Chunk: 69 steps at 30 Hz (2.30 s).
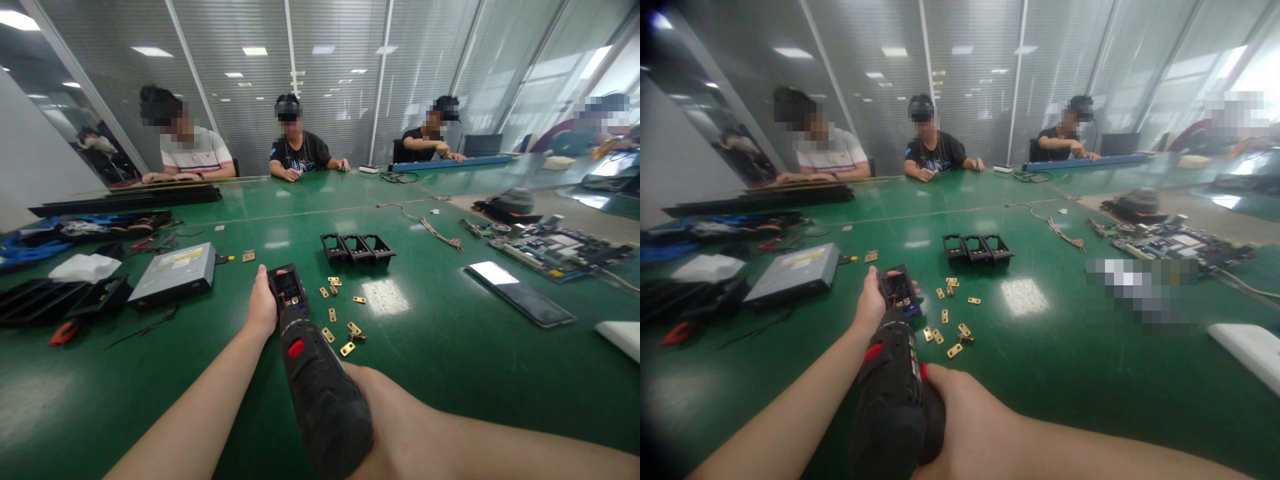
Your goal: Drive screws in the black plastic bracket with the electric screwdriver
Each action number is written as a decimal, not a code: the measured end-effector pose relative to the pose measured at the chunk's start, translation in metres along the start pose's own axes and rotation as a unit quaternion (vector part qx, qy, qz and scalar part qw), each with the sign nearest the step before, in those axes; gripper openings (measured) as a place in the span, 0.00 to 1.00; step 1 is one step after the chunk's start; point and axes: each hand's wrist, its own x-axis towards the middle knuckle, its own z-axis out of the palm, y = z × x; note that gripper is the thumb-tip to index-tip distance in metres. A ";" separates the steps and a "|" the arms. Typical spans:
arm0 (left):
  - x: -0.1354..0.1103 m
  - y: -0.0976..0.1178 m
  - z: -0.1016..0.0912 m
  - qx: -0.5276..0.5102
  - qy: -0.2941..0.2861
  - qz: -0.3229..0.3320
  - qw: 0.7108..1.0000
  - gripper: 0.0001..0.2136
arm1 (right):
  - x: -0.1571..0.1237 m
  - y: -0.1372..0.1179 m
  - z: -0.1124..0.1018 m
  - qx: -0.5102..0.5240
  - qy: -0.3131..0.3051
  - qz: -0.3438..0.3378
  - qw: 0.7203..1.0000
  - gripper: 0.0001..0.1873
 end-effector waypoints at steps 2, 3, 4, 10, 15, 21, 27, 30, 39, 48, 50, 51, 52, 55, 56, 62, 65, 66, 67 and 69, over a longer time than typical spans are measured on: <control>0.001 0.000 0.000 0.000 -0.002 -0.002 1.000 0.27 | 0.000 0.002 0.000 0.016 0.000 0.009 1.000 0.33; 0.001 0.000 0.000 0.001 -0.003 -0.002 1.000 0.27 | 0.000 0.003 -0.001 0.022 -0.003 0.012 1.000 0.35; 0.001 0.000 0.000 0.003 -0.005 0.000 1.000 0.27 | 0.000 0.003 -0.001 0.025 -0.005 0.011 1.000 0.37; 0.001 0.000 0.000 0.015 -0.016 0.018 1.000 0.27 | 0.001 -0.003 -0.002 0.008 -0.021 -0.018 1.000 0.25; -0.001 0.001 0.001 0.008 -0.009 0.015 1.000 0.26 | 0.001 -0.005 -0.001 0.007 -0.015 -0.018 1.000 0.24; -0.001 0.001 0.001 0.012 -0.012 0.021 1.000 0.26 | -0.001 -0.003 0.002 0.031 -0.004 -0.005 1.000 0.28; 0.000 0.000 0.000 0.023 -0.018 0.021 0.999 0.28 | -0.001 0.000 -0.001 0.053 0.011 0.016 0.998 0.27; 0.000 0.000 0.000 0.027 -0.016 0.026 0.999 0.28 | -0.001 -0.001 -0.003 0.024 0.000 0.003 1.000 0.25; -0.002 0.003 0.003 0.017 0.002 0.013 1.000 0.27 | 0.003 0.008 -0.001 0.093 0.003 0.013 0.996 0.29; -0.005 0.007 0.003 0.013 0.015 0.010 1.000 0.24 | 0.003 0.006 -0.004 0.071 0.004 -0.021 0.997 0.28; -0.006 0.007 0.003 0.014 0.018 0.008 1.000 0.24 | 0.005 0.012 -0.006 0.054 0.019 -0.028 0.998 0.28; -0.006 0.007 0.004 0.015 0.019 0.006 1.000 0.24 | 0.006 0.015 -0.006 0.049 0.020 -0.028 0.998 0.28; -0.005 0.007 0.004 0.015 0.020 0.004 1.000 0.24 | 0.007 0.018 -0.007 0.051 0.021 -0.030 0.998 0.27; -0.005 0.007 0.004 0.013 0.017 -0.001 1.000 0.25 | 0.010 0.022 -0.008 0.070 0.004 -0.032 0.997 0.28; -0.005 0.007 0.004 0.012 0.016 -0.001 1.000 0.25 | 0.010 0.022 -0.008 0.075 0.000 -0.032 0.997 0.29; -0.007 0.009 0.006 0.014 0.022 -0.004 1.000 0.24 | 0.004 0.011 -0.006 0.082 0.011 -0.015 0.996 0.31; -0.008 0.010 0.007 0.010 0.025 -0.010 1.000 0.24 | 0.002 0.005 -0.005 0.060 0.009 -0.018 0.998 0.30; -0.008 0.010 0.007 0.011 0.025 -0.009 1.000 0.24 | 0.002 0.004 -0.005 0.057 0.010 -0.019 0.998 0.30; -0.008 0.009 0.007 0.013 0.025 -0.007 1.000 0.24 | 0.002 0.003 -0.004 0.054 0.007 -0.017 0.998 0.30; -0.007 0.008 0.006 0.018 0.022 -0.001 1.000 0.24 | 0.003 0.002 -0.003 0.065 0.008 -0.009 0.998 0.31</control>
